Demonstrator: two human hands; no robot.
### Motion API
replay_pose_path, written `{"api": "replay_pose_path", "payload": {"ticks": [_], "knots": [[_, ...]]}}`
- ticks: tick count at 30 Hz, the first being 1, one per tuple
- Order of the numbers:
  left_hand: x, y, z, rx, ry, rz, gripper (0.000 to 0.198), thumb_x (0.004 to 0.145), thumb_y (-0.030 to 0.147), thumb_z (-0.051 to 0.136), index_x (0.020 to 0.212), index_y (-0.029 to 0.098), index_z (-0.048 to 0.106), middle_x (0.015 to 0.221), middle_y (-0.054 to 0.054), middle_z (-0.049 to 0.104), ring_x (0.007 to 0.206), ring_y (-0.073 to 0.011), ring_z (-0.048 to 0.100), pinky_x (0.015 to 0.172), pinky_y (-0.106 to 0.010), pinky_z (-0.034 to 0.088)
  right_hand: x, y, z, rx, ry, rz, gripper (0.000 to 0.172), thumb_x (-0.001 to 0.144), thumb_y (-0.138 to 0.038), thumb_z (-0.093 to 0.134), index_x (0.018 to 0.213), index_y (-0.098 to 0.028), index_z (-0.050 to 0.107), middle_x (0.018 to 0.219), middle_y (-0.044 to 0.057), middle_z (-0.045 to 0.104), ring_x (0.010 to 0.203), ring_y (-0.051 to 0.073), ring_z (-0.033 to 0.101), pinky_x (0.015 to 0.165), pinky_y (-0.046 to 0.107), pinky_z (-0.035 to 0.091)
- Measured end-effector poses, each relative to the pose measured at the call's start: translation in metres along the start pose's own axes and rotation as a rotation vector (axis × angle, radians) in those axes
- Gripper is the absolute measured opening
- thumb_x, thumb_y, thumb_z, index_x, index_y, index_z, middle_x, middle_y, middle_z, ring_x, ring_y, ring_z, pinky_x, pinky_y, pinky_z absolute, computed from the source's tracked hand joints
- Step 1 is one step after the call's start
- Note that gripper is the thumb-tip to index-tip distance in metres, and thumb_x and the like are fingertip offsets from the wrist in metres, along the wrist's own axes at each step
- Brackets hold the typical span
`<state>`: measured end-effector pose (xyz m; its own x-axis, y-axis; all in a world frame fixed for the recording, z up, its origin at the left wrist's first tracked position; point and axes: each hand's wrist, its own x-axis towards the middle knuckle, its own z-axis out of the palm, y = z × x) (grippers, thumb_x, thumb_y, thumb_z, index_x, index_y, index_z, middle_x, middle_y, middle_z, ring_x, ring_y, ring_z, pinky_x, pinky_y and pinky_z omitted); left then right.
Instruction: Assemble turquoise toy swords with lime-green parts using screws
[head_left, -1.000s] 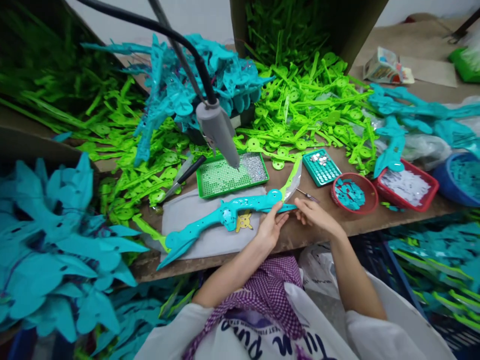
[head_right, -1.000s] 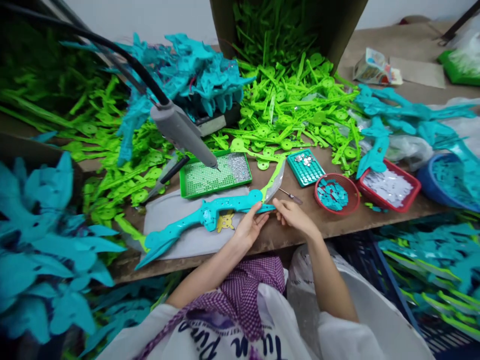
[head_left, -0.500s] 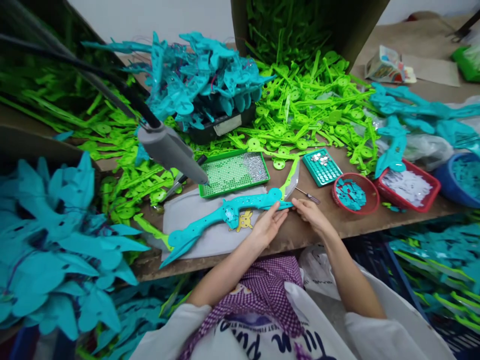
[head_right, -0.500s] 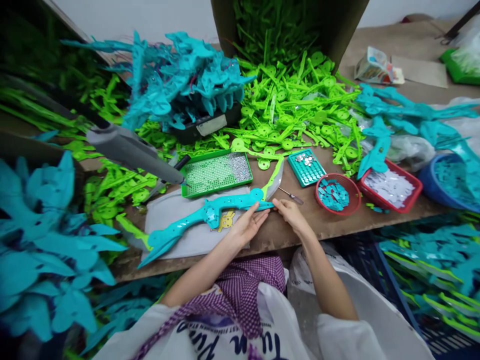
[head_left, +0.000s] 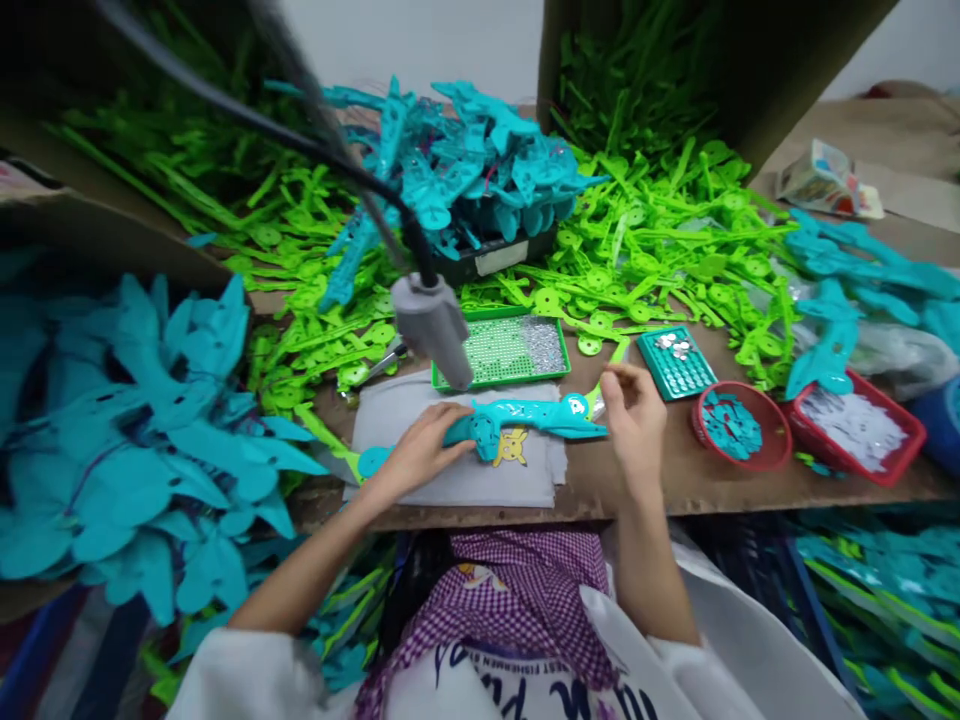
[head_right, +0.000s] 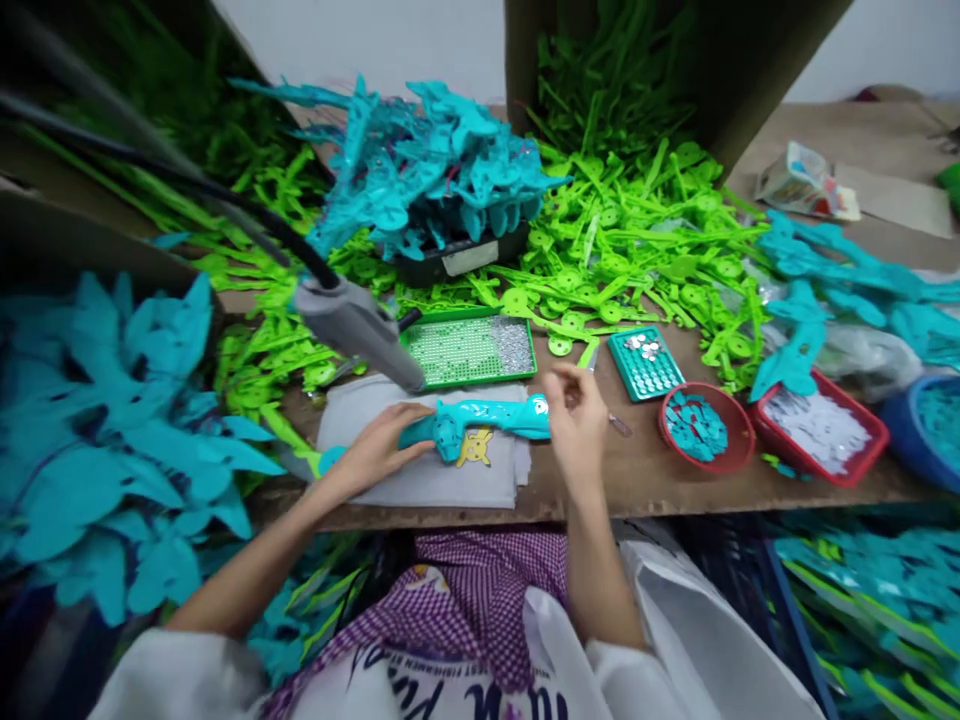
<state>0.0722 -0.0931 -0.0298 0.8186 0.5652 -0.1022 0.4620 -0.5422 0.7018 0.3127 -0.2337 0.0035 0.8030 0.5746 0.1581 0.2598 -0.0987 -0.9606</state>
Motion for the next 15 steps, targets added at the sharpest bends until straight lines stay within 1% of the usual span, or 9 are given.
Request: {"api": "replay_pose_path", "payload": {"ticks": [2,3,5,6,8,10,12,13,15], "knots": [[0.008,-0.013,-0.005,0.079,-0.103,0.020,0.052,0.077,0.039,0.069,0.124,0.022,0.056,0.123,-0.011,0.058,0.113,-0.0286,0.053,0.097,-0.043,0.042,0.016,-0.028,0.047,0.184,-0.076,-0.175,0.047,0.081,-0.056,0.057,0.117,-0.025,0.055,0.110,0.007,0.060,0.101,0.020,0.057,0.087,0.035,0.047],[0.011,-0.017,-0.006,0.086,-0.131,0.028,0.054,0.076,0.039,0.070,0.125,0.021,0.055,0.123,-0.012,0.058,0.111,-0.0282,0.054,0.096,-0.042,0.043,0.024,-0.039,0.070,0.259,-0.169,-0.235,0.053,0.082,-0.059,0.053,0.123,-0.026,0.052,0.117,0.007,0.058,0.110,0.020,0.054,0.092,0.036,0.045],[0.016,-0.024,-0.004,0.062,-0.150,0.049,0.054,0.076,0.039,0.071,0.124,0.020,0.055,0.119,-0.012,0.059,0.108,-0.0264,0.056,0.094,-0.040,0.044,0.036,-0.054,0.106,0.381,-0.375,-0.277,0.055,0.085,-0.066,0.040,0.123,-0.026,0.053,0.114,0.006,0.059,0.111,0.020,0.055,0.093,0.037,0.046],[0.017,-0.027,-0.003,0.042,-0.149,0.062,0.054,0.075,0.039,0.071,0.124,0.020,0.055,0.118,-0.011,0.060,0.107,-0.0258,0.057,0.094,-0.039,0.044,0.040,-0.057,0.118,0.418,-0.466,-0.274,0.057,0.086,-0.068,0.036,0.117,-0.025,0.057,0.108,0.006,0.061,0.108,0.021,0.056,0.091,0.038,0.048],[0.018,-0.034,-0.001,-0.009,-0.155,0.093,0.057,0.073,0.038,0.073,0.125,0.022,0.054,0.118,-0.009,0.060,0.109,-0.0253,0.056,0.095,-0.038,0.043,0.042,-0.058,0.128,0.441,-0.585,-0.276,0.058,0.084,-0.071,0.036,0.102,-0.023,0.063,0.095,0.005,0.064,0.098,0.021,0.059,0.084,0.037,0.051],[0.018,-0.041,0.000,-0.063,-0.162,0.111,0.058,0.073,0.037,0.074,0.126,0.025,0.054,0.119,-0.008,0.060,0.111,-0.0251,0.055,0.096,-0.038,0.042,0.040,-0.053,0.128,0.403,-0.606,-0.314,0.053,0.077,-0.071,0.049,0.089,-0.023,0.064,0.087,0.004,0.063,0.091,0.021,0.060,0.081,0.036,0.052],[0.018,-0.046,0.001,-0.120,-0.162,0.115,0.057,0.072,0.037,0.074,0.125,0.024,0.055,0.118,-0.009,0.060,0.109,-0.0247,0.055,0.095,-0.037,0.042,0.036,-0.046,0.127,0.346,-0.533,-0.339,0.045,0.071,-0.066,0.061,0.083,-0.023,0.063,0.084,0.003,0.063,0.087,0.020,0.059,0.080,0.036,0.051],[0.019,-0.048,0.001,-0.149,-0.160,0.115,0.057,0.072,0.037,0.075,0.124,0.024,0.056,0.118,-0.009,0.061,0.107,-0.0243,0.056,0.094,-0.037,0.042,0.036,-0.042,0.127,0.323,-0.473,-0.322,0.041,0.071,-0.062,0.064,0.082,-0.023,0.063,0.082,0.003,0.062,0.084,0.019,0.059,0.079,0.036,0.051],[0.020,-0.051,0.002,-0.197,-0.150,0.111,0.058,0.070,0.038,0.076,0.123,0.024,0.057,0.116,-0.009,0.062,0.105,-0.0240,0.057,0.093,-0.037,0.043,0.036,-0.035,0.130,0.313,-0.375,-0.235,0.037,0.073,-0.058,0.064,0.082,-0.022,0.062,0.076,0.002,0.062,0.076,0.018,0.060,0.073,0.035,0.052]]}}
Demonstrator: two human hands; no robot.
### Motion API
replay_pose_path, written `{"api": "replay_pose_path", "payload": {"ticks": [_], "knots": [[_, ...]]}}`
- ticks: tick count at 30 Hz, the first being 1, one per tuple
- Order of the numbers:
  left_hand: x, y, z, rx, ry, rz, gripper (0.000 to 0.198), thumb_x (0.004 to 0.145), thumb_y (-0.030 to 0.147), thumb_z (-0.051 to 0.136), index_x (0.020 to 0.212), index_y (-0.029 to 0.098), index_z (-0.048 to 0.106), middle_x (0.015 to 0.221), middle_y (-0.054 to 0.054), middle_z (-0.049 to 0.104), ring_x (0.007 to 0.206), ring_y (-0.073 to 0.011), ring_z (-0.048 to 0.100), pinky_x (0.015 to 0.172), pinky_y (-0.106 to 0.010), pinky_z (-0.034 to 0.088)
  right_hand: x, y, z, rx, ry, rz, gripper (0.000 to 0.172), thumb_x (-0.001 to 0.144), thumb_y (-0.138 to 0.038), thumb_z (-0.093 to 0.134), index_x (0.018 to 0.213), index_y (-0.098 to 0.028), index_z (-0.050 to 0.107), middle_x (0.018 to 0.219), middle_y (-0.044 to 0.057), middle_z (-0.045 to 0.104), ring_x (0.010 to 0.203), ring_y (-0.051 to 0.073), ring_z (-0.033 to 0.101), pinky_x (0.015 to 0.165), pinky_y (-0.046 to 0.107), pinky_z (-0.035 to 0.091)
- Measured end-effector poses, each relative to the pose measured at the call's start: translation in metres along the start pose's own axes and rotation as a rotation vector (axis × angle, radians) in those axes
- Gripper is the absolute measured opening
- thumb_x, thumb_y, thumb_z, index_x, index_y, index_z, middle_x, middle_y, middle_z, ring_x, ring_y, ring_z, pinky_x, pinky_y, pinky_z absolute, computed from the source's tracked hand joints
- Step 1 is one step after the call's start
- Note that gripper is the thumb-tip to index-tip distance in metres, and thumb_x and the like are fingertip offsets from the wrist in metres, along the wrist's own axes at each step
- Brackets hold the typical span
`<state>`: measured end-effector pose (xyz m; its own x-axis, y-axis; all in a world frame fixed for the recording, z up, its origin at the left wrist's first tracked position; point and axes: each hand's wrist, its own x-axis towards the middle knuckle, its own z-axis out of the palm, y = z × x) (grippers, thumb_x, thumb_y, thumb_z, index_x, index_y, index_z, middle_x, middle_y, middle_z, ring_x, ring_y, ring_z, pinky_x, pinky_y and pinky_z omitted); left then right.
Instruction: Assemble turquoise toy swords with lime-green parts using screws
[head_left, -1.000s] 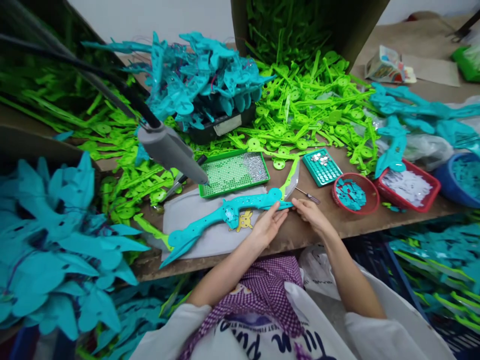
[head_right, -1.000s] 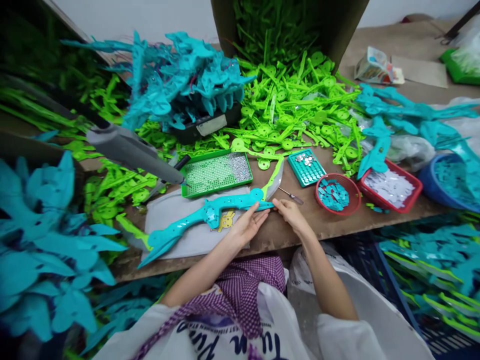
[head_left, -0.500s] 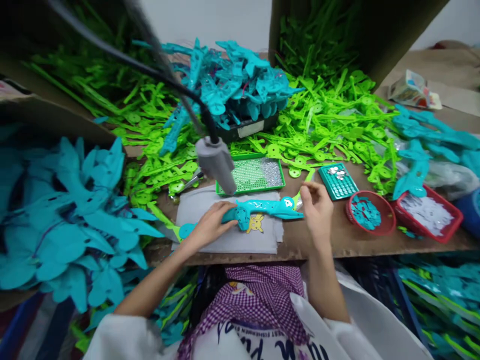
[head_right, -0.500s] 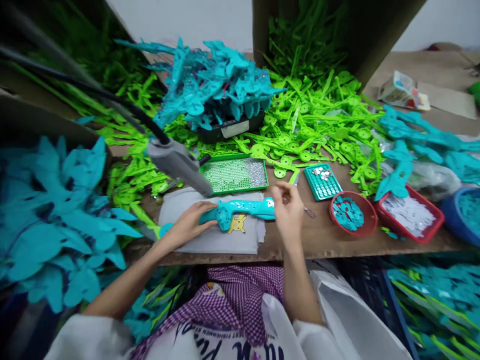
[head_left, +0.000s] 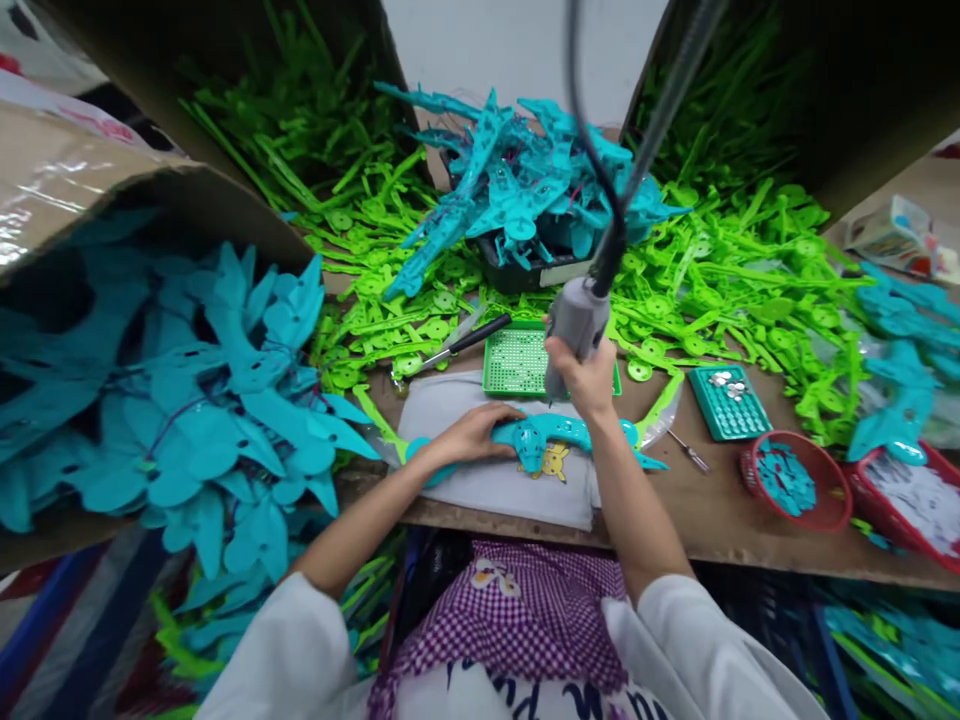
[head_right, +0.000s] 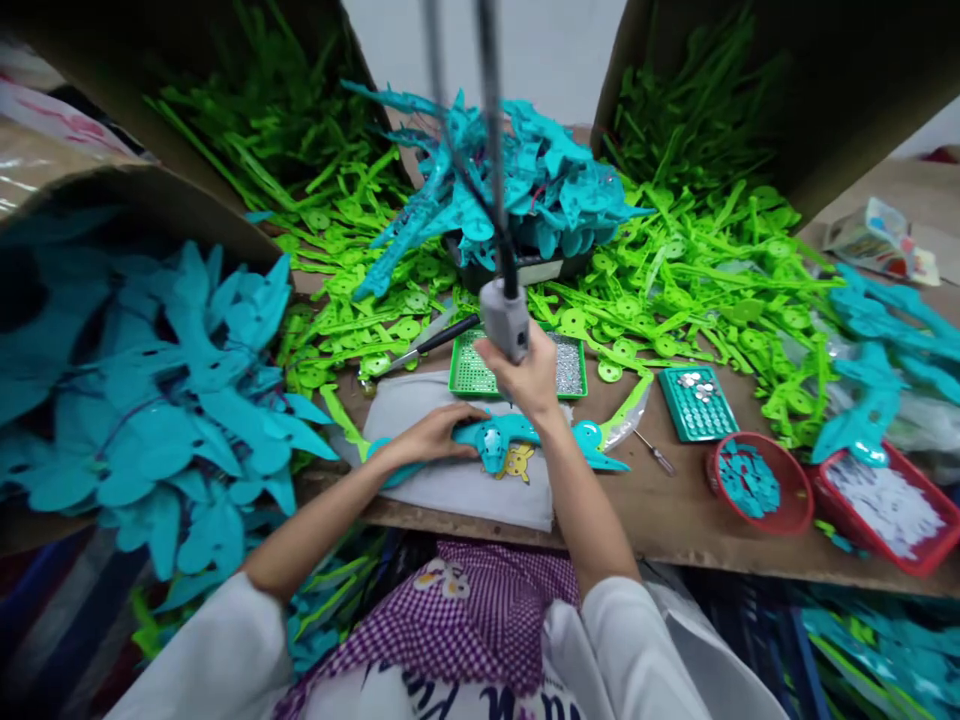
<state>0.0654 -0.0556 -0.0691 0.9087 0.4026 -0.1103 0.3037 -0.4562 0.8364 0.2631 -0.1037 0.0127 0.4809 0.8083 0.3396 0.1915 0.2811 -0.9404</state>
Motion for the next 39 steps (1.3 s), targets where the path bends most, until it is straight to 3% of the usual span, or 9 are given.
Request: {"api": "replay_pose_path", "payload": {"ticks": [3,13,21,33,39], "knots": [[0.001,-0.003,0.001,-0.038,0.010,-0.003,0.060,0.068,0.038,0.077,0.123,0.025,0.058,0.117,-0.009,0.063,0.107,-0.0252,0.057,0.094,-0.039,0.042,0.006,0.011,0.000,0.088,0.093,0.110,0.044,0.078,-0.063,0.052,0.087,-0.021,0.061,0.064,0.000,0.058,0.060,0.016,0.059,0.059,0.032,0.051],[0.001,-0.008,0.002,-0.126,0.041,0.018,0.058,0.064,0.035,0.081,0.118,0.026,0.061,0.114,-0.008,0.065,0.104,-0.0260,0.059,0.091,-0.038,0.043,0.031,0.038,0.004,0.119,0.213,0.119,0.055,0.077,-0.071,0.040,0.078,-0.020,0.058,0.048,-0.004,0.047,0.043,0.014,0.056,0.040,0.026,0.041],[0.002,-0.002,0.000,-0.104,0.012,-0.007,0.057,0.065,0.034,0.080,0.118,0.026,0.060,0.117,-0.007,0.063,0.108,-0.0260,0.057,0.093,-0.038,0.041,0.027,0.063,0.006,0.105,0.203,0.116,0.056,0.073,-0.075,0.041,0.079,-0.021,0.056,0.051,-0.003,0.050,0.041,0.013,0.053,0.038,0.026,0.039],[0.002,-0.006,0.001,-0.079,0.012,0.034,0.058,0.066,0.035,0.079,0.120,0.026,0.059,0.117,-0.007,0.064,0.105,-0.0255,0.058,0.090,-0.037,0.043,0.027,0.070,0.007,0.240,0.196,0.032,0.045,0.075,-0.066,0.051,0.076,-0.021,0.054,0.055,-0.004,0.053,0.037,0.011,0.052,0.035,0.025,0.037],[0.003,-0.005,0.000,-0.025,0.014,0.064,0.056,0.068,0.035,0.078,0.119,0.024,0.059,0.113,-0.009,0.064,0.101,-0.0252,0.060,0.086,-0.036,0.045,0.025,0.068,0.006,0.205,0.191,0.025,0.050,0.074,-0.071,0.049,0.078,-0.021,0.056,0.049,-0.004,0.051,0.038,0.012,0.053,0.036,0.025,0.037]]}}
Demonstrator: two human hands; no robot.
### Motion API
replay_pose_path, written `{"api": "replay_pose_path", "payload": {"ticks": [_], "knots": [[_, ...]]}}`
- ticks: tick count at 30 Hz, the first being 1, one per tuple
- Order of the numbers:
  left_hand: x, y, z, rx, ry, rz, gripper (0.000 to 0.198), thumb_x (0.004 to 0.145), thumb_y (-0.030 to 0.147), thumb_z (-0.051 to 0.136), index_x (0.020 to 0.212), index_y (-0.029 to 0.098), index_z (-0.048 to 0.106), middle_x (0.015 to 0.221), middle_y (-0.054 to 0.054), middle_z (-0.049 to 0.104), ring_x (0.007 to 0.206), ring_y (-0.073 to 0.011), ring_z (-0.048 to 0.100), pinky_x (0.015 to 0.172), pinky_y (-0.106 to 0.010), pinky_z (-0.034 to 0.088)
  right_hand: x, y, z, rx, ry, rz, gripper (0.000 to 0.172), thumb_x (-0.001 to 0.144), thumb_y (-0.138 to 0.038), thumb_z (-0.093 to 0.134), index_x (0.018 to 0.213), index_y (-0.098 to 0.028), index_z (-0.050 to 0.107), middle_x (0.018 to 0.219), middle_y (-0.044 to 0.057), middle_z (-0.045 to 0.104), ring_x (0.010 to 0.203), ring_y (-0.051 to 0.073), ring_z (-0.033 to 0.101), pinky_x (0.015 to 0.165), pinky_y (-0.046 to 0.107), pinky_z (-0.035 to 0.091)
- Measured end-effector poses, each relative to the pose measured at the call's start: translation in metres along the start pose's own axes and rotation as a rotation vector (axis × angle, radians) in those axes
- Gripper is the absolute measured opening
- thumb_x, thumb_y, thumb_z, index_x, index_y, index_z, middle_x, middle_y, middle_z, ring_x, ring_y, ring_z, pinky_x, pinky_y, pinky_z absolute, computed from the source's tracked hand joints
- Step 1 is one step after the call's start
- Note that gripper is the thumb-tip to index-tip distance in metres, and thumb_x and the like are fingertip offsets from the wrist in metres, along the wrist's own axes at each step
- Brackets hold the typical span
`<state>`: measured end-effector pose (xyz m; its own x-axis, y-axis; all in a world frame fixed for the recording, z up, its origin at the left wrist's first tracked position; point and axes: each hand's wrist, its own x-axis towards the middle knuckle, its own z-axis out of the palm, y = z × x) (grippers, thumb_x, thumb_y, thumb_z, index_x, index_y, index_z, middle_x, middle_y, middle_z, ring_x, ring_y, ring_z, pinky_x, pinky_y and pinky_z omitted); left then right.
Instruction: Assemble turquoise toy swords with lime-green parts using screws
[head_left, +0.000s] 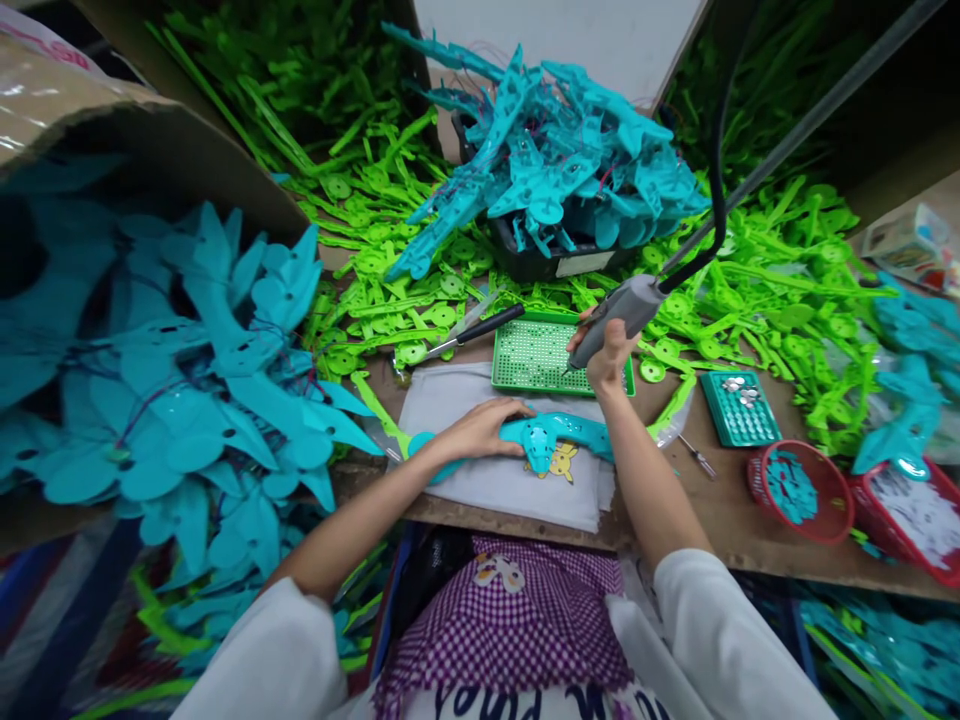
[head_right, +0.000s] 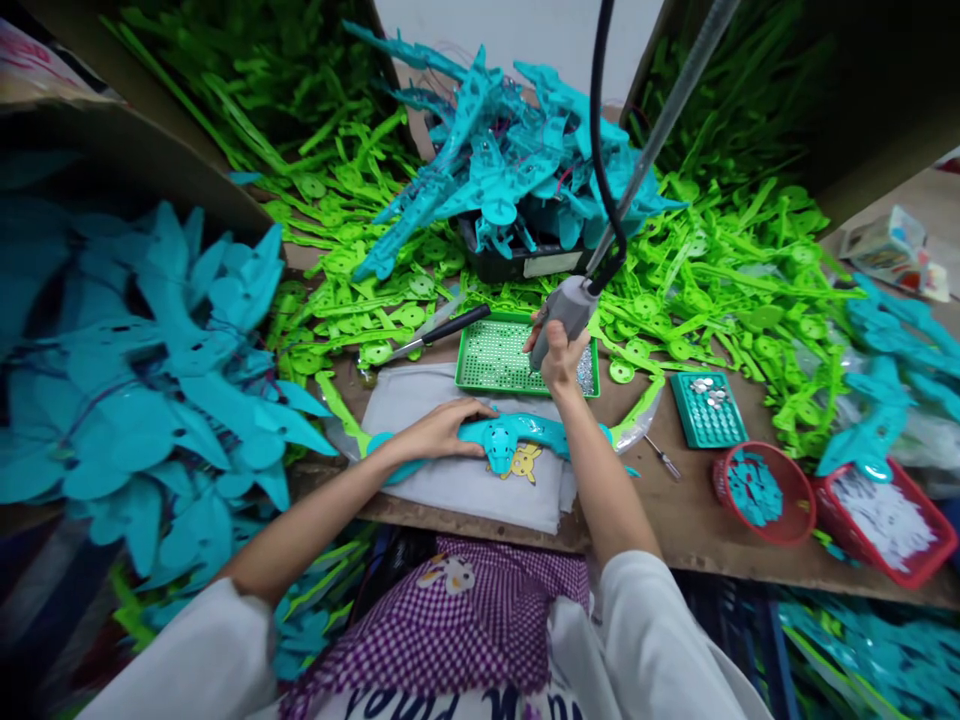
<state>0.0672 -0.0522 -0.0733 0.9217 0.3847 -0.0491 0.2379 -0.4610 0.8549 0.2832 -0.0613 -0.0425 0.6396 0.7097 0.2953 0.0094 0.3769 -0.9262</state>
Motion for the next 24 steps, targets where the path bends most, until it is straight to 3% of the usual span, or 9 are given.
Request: {"api": "replay_pose_path", "payload": {"ticks": [5,8,15,24], "knots": [[0.0012,-0.0016,0.0001,0.030,-0.031,-0.001,0.058,0.069,0.038,0.077,0.121,0.023,0.056,0.115,-0.008,0.063,0.104,-0.0255,0.058,0.088,-0.037,0.044,-0.0004,0.0013,0.0009,-0.026,0.024,0.018,0.055,0.069,-0.075,0.050,0.076,-0.021,0.056,0.055,-0.003,0.055,0.040,0.012,0.054,0.036,0.025,0.039],[0.0016,-0.0028,0.0004,0.038,-0.038,0.007,0.058,0.069,0.039,0.077,0.121,0.023,0.055,0.116,-0.007,0.062,0.105,-0.0251,0.057,0.089,-0.038,0.044,-0.0003,0.0029,0.0021,0.032,0.009,-0.015,0.050,0.071,-0.070,0.054,0.076,-0.021,0.055,0.060,-0.003,0.058,0.038,0.010,0.053,0.034,0.024,0.038],[0.0012,-0.0020,0.0009,0.053,-0.043,0.003,0.057,0.070,0.040,0.077,0.120,0.022,0.055,0.117,-0.008,0.062,0.107,-0.0248,0.057,0.090,-0.038,0.044,0.0018,-0.0001,-0.0009,0.001,-0.028,-0.026,0.050,0.076,-0.069,0.049,0.078,-0.020,0.058,0.047,-0.005,0.050,0.037,0.011,0.052,0.035,0.022,0.039],[0.0007,-0.0047,0.0020,0.056,-0.039,0.006,0.060,0.069,0.040,0.077,0.121,0.022,0.054,0.117,-0.008,0.062,0.106,-0.0243,0.058,0.090,-0.038,0.045,0.0011,0.0032,0.0019,0.012,-0.080,-0.012,0.051,0.073,-0.070,0.051,0.077,-0.020,0.058,0.048,-0.005,0.051,0.035,0.012,0.051,0.035,0.024,0.038]]}}
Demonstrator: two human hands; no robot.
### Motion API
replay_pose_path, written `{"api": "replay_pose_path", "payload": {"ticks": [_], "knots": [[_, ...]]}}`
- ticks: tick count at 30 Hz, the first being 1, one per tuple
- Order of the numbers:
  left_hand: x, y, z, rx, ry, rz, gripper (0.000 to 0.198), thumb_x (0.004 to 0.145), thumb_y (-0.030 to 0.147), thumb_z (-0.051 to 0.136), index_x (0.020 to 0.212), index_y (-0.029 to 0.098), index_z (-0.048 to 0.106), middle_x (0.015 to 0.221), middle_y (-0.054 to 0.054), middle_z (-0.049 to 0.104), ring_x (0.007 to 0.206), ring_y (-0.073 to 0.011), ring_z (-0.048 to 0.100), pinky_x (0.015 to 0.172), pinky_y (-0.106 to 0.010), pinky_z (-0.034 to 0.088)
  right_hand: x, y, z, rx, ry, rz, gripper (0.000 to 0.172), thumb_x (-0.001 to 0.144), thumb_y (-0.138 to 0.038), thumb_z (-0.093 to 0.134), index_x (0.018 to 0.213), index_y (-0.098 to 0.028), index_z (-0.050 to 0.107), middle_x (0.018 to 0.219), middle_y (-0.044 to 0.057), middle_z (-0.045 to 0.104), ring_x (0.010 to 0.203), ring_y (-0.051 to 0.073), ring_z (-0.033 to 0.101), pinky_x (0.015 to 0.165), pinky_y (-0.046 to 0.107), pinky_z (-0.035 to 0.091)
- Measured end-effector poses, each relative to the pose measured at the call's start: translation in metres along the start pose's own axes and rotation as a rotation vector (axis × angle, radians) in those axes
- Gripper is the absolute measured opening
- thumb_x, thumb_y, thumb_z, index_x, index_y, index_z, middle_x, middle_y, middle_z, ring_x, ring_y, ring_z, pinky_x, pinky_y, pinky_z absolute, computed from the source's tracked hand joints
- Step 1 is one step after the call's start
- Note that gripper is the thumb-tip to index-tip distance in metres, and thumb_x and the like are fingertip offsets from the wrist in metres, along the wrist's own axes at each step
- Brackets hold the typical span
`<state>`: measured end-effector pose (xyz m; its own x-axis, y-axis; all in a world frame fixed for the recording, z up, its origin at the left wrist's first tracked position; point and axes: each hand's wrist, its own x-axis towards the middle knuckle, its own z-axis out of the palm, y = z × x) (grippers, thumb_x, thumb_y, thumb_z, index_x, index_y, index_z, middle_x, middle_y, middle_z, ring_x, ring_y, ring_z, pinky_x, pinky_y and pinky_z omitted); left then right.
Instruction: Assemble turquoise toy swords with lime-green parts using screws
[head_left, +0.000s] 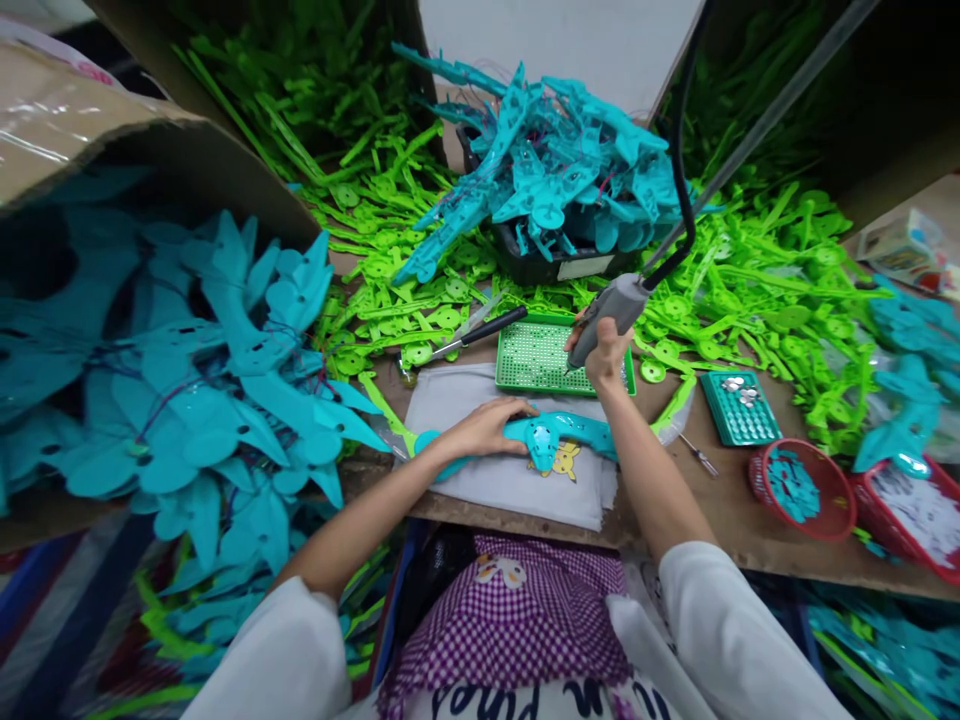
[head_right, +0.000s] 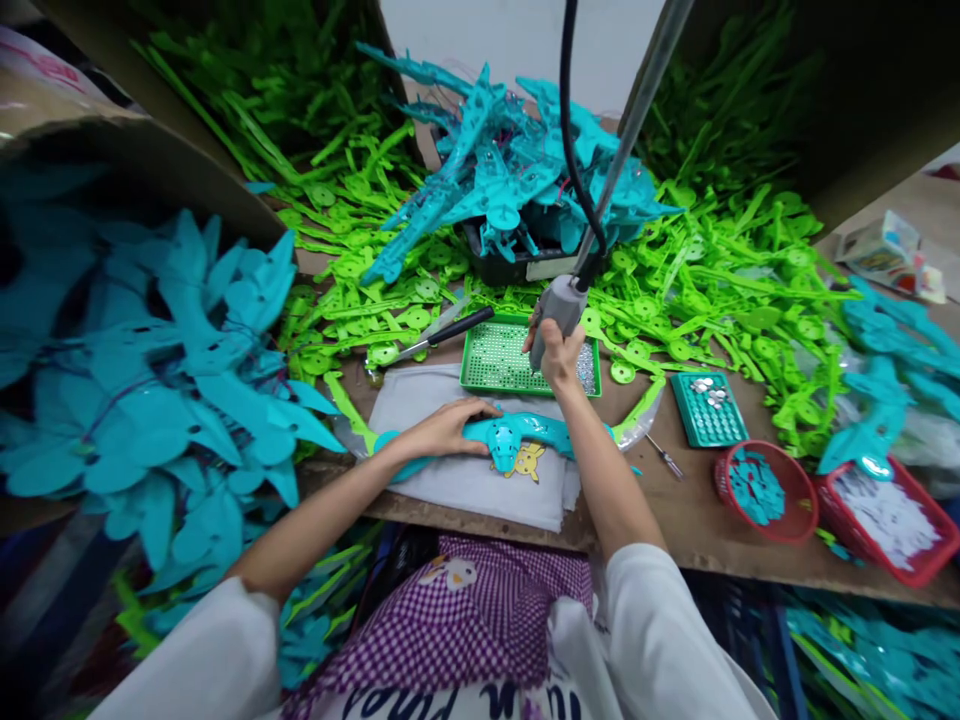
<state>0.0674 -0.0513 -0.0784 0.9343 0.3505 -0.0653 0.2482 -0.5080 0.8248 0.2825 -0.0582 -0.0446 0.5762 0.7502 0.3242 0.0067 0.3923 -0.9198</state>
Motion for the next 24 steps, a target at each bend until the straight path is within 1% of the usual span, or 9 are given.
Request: {"api": "replay_pose_path", "payload": {"ticks": [3,6,8,10,12,14,17,20,24], "knots": [[-0.001,-0.001,0.000,0.011,0.001,0.008,0.060,0.070,0.040,0.077,0.122,0.023,0.053,0.118,-0.008,0.061,0.106,-0.0241,0.057,0.091,-0.038,0.045,0.001,-0.006,0.001,0.043,0.016,-0.006,0.051,0.073,-0.071,0.052,0.080,-0.020,0.059,0.049,-0.005,0.051,0.036,0.012,0.052,0.035,0.023,0.037],[-0.001,0.000,-0.001,0.020,-0.005,-0.006,0.060,0.070,0.040,0.077,0.122,0.022,0.053,0.117,-0.008,0.062,0.105,-0.0241,0.058,0.089,-0.038,0.046,0.002,-0.024,-0.006,0.066,0.049,0.006,0.059,0.068,-0.078,0.049,0.079,-0.021,0.058,0.050,-0.005,0.050,0.038,0.012,0.053,0.036,0.024,0.039],[-0.001,0.000,-0.001,0.015,-0.007,-0.012,0.059,0.070,0.041,0.076,0.121,0.022,0.054,0.117,-0.008,0.061,0.104,-0.0238,0.058,0.089,-0.038,0.046,-0.001,-0.042,-0.019,0.053,0.059,0.021,0.065,0.064,-0.084,0.045,0.079,-0.022,0.057,0.048,-0.005,0.049,0.038,0.014,0.053,0.037,0.026,0.040],[-0.001,-0.001,-0.001,0.005,-0.002,-0.010,0.058,0.071,0.040,0.076,0.121,0.023,0.054,0.117,-0.008,0.061,0.104,-0.0233,0.058,0.090,-0.038,0.046,-0.010,-0.062,-0.036,0.025,0.059,0.025,0.068,0.060,-0.088,0.043,0.078,-0.024,0.057,0.046,-0.005,0.047,0.039,0.016,0.054,0.039,0.029,0.043],[-0.001,-0.002,-0.001,-0.003,0.000,-0.012,0.057,0.071,0.039,0.076,0.121,0.024,0.054,0.117,-0.007,0.061,0.104,-0.0229,0.058,0.090,-0.038,0.046,-0.023,-0.078,-0.055,-0.012,0.066,0.015,0.067,0.056,-0.089,0.044,0.074,-0.026,0.057,0.046,-0.004,0.046,0.042,0.018,0.056,0.042,0.032,0.045],[0.000,-0.003,0.000,-0.007,-0.005,-0.021,0.057,0.070,0.038,0.076,0.120,0.025,0.054,0.115,-0.006,0.061,0.103,-0.0228,0.058,0.089,-0.038,0.046,-0.037,-0.090,-0.071,-0.051,0.106,0.006,0.065,0.054,-0.089,0.046,0.069,-0.026,0.056,0.048,-0.003,0.047,0.043,0.019,0.056,0.041,0.032,0.046],[0.001,-0.002,-0.001,-0.019,-0.012,-0.031,0.056,0.070,0.038,0.076,0.120,0.025,0.054,0.114,-0.006,0.061,0.101,-0.0224,0.058,0.088,-0.038,0.046,-0.051,-0.098,-0.086,-0.094,0.176,0.025,0.066,0.050,-0.087,0.050,0.070,-0.025,0.056,0.050,-0.003,0.049,0.044,0.019,0.056,0.039,0.031,0.045],[0.002,-0.001,-0.003,-0.027,-0.021,-0.048,0.056,0.070,0.039,0.076,0.120,0.025,0.054,0.115,-0.006,0.061,0.102,-0.0225,0.058,0.088,-0.038,0.046,-0.054,-0.099,-0.095,-0.097,0.170,0.028,0.071,0.047,-0.089,0.048,0.074,-0.024,0.058,0.050,-0.003,0.049,0.051,0.021,0.060,0.041,0.032,0.047],[0.003,0.001,-0.003,-0.003,-0.032,-0.068,0.057,0.071,0.040,0.076,0.120,0.024,0.054,0.116,-0.007,0.061,0.102,-0.0224,0.058,0.088,-0.038,0.046,-0.052,-0.095,-0.102,-0.066,0.172,0.016,0.070,0.047,-0.088,0.051,0.075,-0.024,0.059,0.056,0.000,0.056,0.056,0.023,0.063,0.041,0.033,0.049]]}}
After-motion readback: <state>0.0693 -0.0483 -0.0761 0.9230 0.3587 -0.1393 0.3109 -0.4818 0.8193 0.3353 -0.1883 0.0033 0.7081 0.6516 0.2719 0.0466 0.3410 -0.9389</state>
